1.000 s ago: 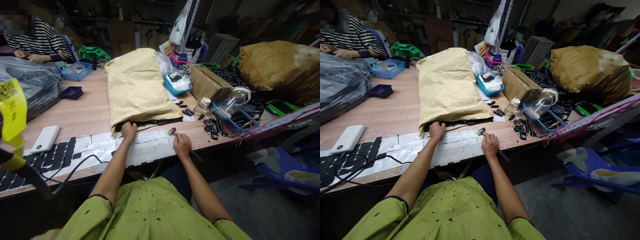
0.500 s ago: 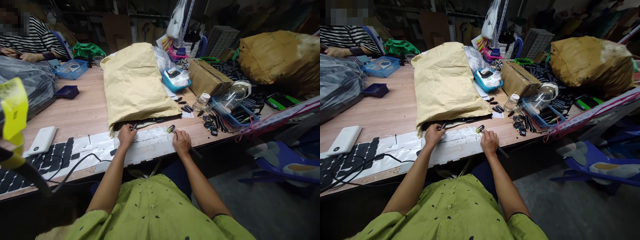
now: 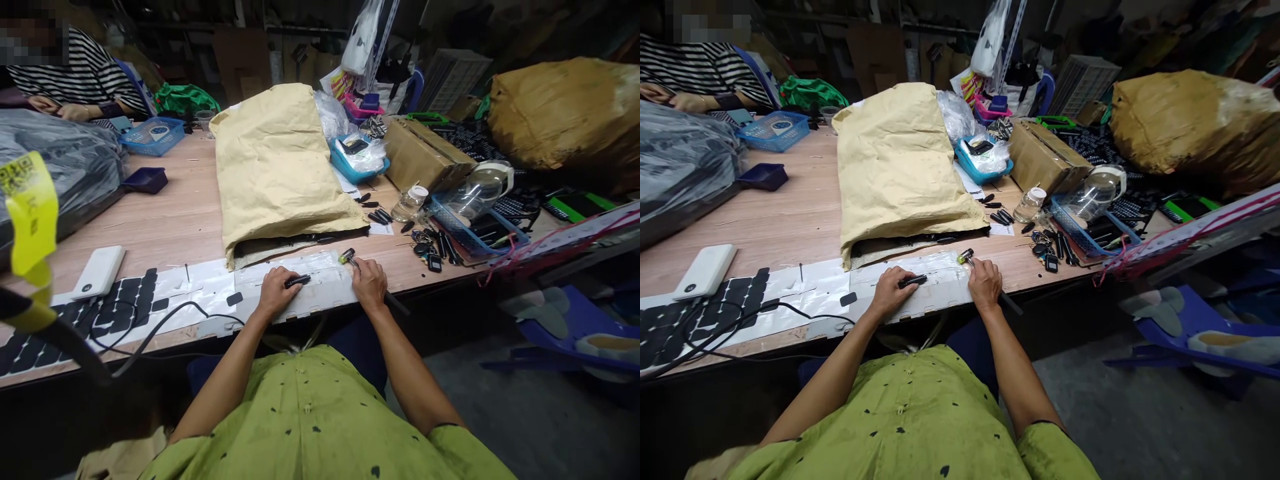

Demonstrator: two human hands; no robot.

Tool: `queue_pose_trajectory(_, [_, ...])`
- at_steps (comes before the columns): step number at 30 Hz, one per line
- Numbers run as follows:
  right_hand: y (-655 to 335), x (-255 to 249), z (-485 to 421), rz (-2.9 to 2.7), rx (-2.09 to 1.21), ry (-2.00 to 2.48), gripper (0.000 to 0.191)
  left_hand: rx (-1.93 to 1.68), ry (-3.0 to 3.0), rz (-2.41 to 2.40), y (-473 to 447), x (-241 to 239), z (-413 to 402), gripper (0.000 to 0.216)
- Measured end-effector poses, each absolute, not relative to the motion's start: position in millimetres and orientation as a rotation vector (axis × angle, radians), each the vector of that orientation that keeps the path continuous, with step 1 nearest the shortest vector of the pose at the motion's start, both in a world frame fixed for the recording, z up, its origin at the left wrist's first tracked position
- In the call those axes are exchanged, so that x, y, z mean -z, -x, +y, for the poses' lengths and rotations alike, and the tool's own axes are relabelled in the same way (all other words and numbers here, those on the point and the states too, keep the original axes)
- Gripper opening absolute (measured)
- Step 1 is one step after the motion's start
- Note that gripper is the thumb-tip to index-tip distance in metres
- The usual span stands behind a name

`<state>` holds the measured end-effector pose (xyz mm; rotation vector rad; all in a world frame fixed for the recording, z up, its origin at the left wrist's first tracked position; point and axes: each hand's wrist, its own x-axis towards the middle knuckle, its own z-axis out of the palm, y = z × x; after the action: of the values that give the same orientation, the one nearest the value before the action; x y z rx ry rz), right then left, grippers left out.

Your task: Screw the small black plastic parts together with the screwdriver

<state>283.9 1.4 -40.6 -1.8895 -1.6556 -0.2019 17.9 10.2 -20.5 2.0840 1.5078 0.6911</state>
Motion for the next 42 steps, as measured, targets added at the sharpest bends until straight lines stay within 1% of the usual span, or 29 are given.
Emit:
queue_pose_trajectory(4, [-278, 30, -9, -1.627, 0.024, 1.767, 0.031, -0.686, -2.075, 1.496, -19, 21, 10, 0.018])
queue_pose_trajectory(9, [-246, 15, -33, -1.669, -0.281, 1.483, 0.029, -0.687, -2.062, 1.511, -21, 21, 9, 0.018])
queue_pose_trajectory(12, [-229, 8, -42, -1.727, -0.355, 1.407, 0.028, -0.687, -2.065, 1.515, -23, 20, 9, 0.017])
queue_pose_trajectory(22, [-218, 7, -44, -1.819, -0.268, 1.388, 0.032, -0.663, -2.042, 1.552, -28, 17, 9, 0.016])
queue_pose_trajectory(27, [-213, 2, -45, -1.813, -0.284, 1.333, 0.031, -0.658, -2.041, 1.553, -30, 15, 8, 0.018])
queue_pose_trajectory(34, [-209, 7, -47, -1.927, -0.296, 1.315, 0.032, -0.661, -2.05, 1.559, -33, 15, 6, 0.014])
queue_pose_trajectory(38, [-231, 9, -31, -1.867, -0.142, 1.451, 0.031, -0.651, -2.034, 1.542, -32, 16, 7, 0.019])
queue_pose_trajectory(42, [-267, 18, -8, -1.794, 0.07, 1.718, 0.031, -0.648, -2.025, 1.526, -31, 16, 7, 0.018])
